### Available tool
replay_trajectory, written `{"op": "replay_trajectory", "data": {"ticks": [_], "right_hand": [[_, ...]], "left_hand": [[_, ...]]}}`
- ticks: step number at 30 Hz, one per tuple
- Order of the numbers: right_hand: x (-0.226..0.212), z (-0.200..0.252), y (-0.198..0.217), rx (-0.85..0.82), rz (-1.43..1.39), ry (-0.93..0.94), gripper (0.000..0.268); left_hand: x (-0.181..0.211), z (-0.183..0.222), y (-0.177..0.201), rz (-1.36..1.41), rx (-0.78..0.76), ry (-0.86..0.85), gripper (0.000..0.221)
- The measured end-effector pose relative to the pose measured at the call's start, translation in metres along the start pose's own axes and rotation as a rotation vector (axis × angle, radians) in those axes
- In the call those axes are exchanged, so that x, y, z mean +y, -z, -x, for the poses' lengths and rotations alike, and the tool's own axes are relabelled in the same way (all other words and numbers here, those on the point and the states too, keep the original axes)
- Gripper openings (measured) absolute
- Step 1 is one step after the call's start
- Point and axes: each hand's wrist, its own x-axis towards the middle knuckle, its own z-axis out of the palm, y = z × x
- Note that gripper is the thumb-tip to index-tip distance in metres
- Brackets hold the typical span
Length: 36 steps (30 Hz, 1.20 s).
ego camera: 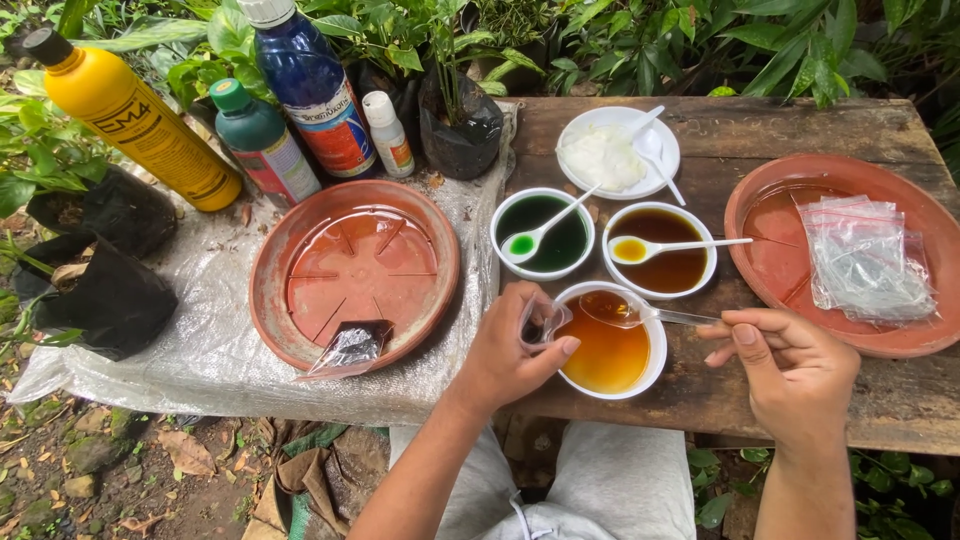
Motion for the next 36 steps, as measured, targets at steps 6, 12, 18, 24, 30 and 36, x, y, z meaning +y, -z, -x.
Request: {"op": "replay_trajectory", "data": {"ticks": [6,12,18,24,30,36], "right_hand": [[-0.034,-0.008,0.000,-0.049,0.010,0.034,0.011],[-0.050,-0.022,0.003,-0.156,0.092,0.062,0.011],[-0.081,-0.048,0.001,-0.352,0.321,0.201,0.012],[-0.105,-0.064,-0.012,-0.475,0.430,0.332,0.013],[-0.116,-0.070,-0.023,-0.572,0.504,0.439,0.017],[-0.114,-0.063,-0.033,-0.566,0.626,0.578,0.019]], "left_hand": [[-0.007,0.000,-0.003,-0.070,0.045,-0.050,0.037],[-0.009,0.002,-0.003,-0.088,0.063,-0.081,0.038],[-0.013,0.003,-0.003,-0.116,0.060,-0.091,0.041],[-0.007,0.000,-0.001,-0.060,0.064,-0.114,0.037],[-0.011,0.000,-0.002,-0.085,0.070,-0.139,0.036],[-0.007,-0.003,-0.002,-0.034,0.067,-0.172,0.035]]}}
